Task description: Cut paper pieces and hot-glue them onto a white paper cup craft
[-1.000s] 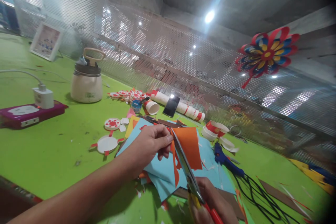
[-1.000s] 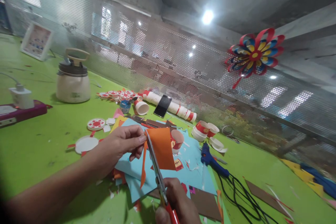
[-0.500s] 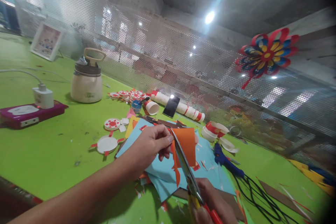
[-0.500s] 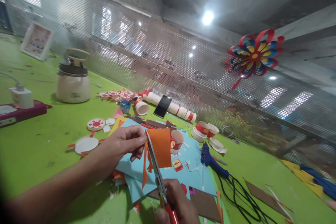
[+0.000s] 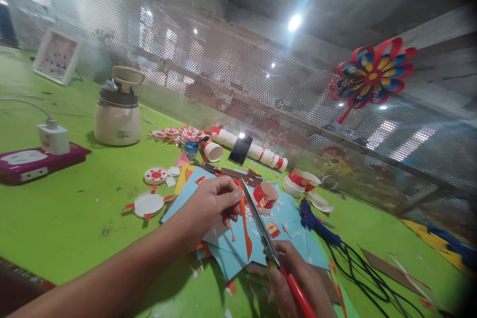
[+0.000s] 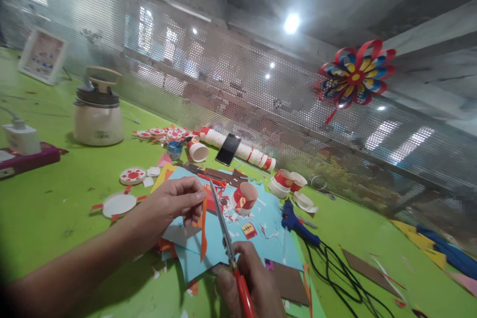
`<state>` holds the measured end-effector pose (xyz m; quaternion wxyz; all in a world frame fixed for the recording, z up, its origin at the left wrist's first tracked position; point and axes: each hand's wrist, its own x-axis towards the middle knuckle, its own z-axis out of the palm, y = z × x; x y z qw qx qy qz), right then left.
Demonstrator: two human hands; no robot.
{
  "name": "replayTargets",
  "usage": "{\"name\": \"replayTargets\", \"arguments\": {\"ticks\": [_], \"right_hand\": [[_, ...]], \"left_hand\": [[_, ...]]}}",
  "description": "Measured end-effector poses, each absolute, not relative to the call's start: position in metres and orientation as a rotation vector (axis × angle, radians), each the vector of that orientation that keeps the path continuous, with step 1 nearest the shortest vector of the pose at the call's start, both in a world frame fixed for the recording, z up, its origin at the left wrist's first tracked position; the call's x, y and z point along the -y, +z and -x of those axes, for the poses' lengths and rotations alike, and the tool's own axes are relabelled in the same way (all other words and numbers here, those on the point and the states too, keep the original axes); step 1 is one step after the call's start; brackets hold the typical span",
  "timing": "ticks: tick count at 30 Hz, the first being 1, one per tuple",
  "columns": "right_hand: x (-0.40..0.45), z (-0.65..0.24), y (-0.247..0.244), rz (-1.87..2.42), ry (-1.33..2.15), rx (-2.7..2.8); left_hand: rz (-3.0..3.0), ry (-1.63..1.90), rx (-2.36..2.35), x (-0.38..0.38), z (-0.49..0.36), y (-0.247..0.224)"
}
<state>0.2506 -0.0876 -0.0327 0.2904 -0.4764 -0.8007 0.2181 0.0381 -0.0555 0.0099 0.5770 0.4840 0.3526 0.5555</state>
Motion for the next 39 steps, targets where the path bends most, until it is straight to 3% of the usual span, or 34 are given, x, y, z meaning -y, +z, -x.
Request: {"name": "replayTargets", "arguments": {"ticks": [13,21,23,31,39], "right_hand": [[0.068,-0.276,-0.023,1.665,0.111,2.517],[0.078,-0.278,-0.001,1.542,-0.065,2.604],[0.084,-0.266,0.013,1.417,0.088,2.52],[0.071,-0.223,0.015,1.015,1.418,1.973],[0.068,-0.22,0.013,0.827,1.824,1.697]], "left_hand": [[-1.03,1.339,-0.744,0.049,-0.034,0.008],[-0.933,1.306,-0.67,0.051,-0.035,0.006],[-0.923,1.298,-0.644,0.05,-0.037,0.005],[-0.945,1.275,-0.55,0.048,-0.038,0.0],[-0.986,1.273,-0.512,0.051,-0.038,0.003]]}}
